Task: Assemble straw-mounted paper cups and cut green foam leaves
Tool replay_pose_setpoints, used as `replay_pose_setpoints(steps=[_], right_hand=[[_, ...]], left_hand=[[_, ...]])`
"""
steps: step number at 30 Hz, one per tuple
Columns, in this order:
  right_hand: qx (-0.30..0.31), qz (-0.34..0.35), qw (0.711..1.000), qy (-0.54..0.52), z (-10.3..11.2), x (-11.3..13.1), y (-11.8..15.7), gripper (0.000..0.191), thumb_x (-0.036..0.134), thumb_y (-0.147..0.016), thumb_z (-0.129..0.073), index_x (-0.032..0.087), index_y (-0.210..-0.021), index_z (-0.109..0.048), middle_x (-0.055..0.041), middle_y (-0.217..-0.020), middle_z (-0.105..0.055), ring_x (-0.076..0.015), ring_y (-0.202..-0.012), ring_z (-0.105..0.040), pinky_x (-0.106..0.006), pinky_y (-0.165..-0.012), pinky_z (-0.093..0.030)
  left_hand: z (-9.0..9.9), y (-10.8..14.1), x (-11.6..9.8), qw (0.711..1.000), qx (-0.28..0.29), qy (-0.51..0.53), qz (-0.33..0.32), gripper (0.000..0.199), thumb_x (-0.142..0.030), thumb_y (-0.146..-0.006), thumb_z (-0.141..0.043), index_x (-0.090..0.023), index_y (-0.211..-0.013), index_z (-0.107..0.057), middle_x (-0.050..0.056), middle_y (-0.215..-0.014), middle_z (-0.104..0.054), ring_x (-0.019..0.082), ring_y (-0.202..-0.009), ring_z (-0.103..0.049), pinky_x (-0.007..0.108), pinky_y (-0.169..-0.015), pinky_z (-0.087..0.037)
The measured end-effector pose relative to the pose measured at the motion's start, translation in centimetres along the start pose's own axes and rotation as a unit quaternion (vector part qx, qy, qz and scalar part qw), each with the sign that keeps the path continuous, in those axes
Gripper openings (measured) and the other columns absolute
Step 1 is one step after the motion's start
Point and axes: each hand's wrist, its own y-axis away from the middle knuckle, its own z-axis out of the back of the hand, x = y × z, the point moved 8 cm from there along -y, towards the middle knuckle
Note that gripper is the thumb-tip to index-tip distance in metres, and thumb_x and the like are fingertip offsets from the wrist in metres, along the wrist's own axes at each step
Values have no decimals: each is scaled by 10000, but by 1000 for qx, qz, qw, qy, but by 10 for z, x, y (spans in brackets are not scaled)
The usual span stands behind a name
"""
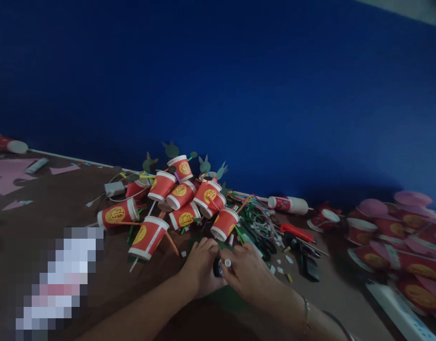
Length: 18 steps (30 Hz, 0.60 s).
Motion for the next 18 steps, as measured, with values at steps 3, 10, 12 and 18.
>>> replay_pose_setpoints(steps=[3, 10, 12, 18], right_hand=[[-38, 17, 998, -41, -4, 1, 19, 101, 145, -799, -487, 193, -775, -572, -24, -698, -603, -182, -682, -515, -315, -672, -311], [-78, 13, 982, -170, -17, -12, 40, 149, 153, -867, -404, 216, -795, -519, -10, -779, -569, -175, -756, -503, -321, -685, -371], [-92, -8, 969, -228, -20, -21, 40, 145, 165, -875, -400, 219, -804, -514, -9, -786, -567, -171, -767, -512, -328, -704, -397], [-85, -102, 907, -399, -36, -49, 37, 151, 249, -876, -424, 201, -801, -546, 0, -754, -557, -148, -723, -513, -261, -650, -425]], left_hand=[[0, 1, 1, 1000, -10, 15, 0, 332, -327, -587, -686, -216, -853, -521, 17, -945, -556, 216, -927, -475, 336, -751, -339], [2, 2, -1, 999, -1, 44, -19, 400, -464, -600, -685, -224, -882, -534, 18, -960, -545, 224, -934, -462, 339, -752, -334], [3, 3, -2, 999, 0, 41, -18, 401, -484, -618, -671, -221, -889, -535, 24, -967, -541, 228, -940, -458, 343, -760, -333], [0, 2, 0, 999, 21, 30, 0, 450, -427, -545, -738, -224, -890, -532, 10, -977, -531, 228, -941, -453, 339, -754, -335]])
